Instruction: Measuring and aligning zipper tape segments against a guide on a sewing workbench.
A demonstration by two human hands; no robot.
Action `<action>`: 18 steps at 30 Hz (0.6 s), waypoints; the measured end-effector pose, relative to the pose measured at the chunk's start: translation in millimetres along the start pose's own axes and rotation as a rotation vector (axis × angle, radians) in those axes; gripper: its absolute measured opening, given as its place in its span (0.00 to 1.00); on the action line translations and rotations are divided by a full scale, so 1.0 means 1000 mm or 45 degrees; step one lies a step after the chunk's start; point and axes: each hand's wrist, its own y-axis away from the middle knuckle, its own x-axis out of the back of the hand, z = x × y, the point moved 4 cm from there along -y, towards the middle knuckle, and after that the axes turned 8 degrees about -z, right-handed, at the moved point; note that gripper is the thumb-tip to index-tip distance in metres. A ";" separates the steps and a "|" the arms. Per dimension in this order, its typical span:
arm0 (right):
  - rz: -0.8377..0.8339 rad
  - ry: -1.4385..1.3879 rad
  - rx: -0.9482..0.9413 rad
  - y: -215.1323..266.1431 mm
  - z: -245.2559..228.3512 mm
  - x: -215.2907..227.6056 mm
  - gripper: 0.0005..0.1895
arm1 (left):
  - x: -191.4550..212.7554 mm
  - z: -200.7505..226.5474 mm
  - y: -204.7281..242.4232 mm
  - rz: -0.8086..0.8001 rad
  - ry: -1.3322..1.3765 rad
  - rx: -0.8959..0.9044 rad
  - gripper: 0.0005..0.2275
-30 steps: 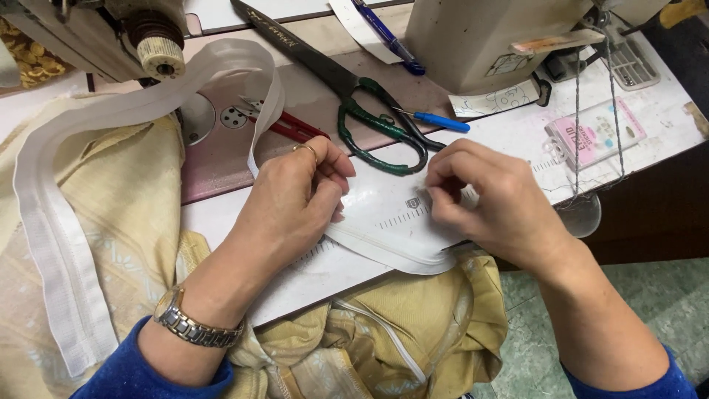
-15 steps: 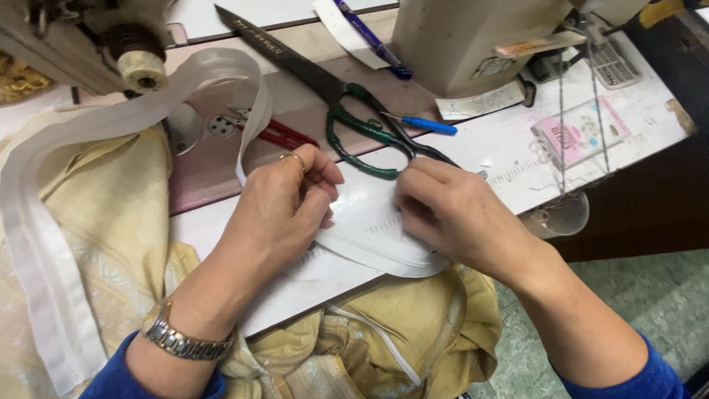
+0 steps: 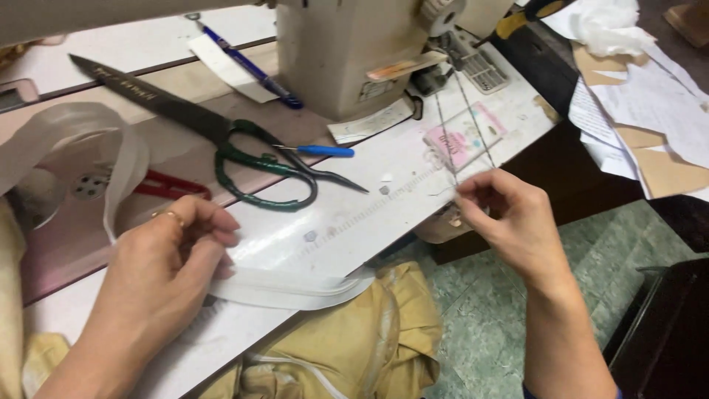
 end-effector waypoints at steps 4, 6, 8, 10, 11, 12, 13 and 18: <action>-0.127 0.152 0.085 -0.021 -0.016 -0.016 0.06 | 0.000 0.007 0.004 0.002 0.035 0.114 0.09; -0.266 0.245 0.111 -0.031 -0.017 -0.032 0.04 | 0.001 0.005 0.003 0.002 0.013 0.114 0.08; -0.294 0.354 0.113 -0.035 -0.023 -0.036 0.03 | 0.001 0.004 0.003 0.003 0.037 0.119 0.08; -0.324 0.467 0.110 -0.034 -0.026 -0.034 0.05 | 0.001 0.006 0.004 -0.001 0.066 0.124 0.08; -0.333 0.464 0.104 -0.032 -0.026 -0.030 0.04 | 0.001 0.007 0.004 -0.004 0.036 0.155 0.08; -0.342 0.462 0.097 -0.029 -0.026 -0.026 0.04 | 0.001 0.007 0.005 -0.008 0.007 0.187 0.09; -0.341 0.465 0.091 -0.025 -0.020 -0.020 0.04 | 0.001 0.008 0.005 -0.014 0.008 0.185 0.09; -0.236 0.432 -0.179 -0.006 0.012 0.012 0.03 | 0.000 0.004 0.004 0.002 -0.077 0.118 0.08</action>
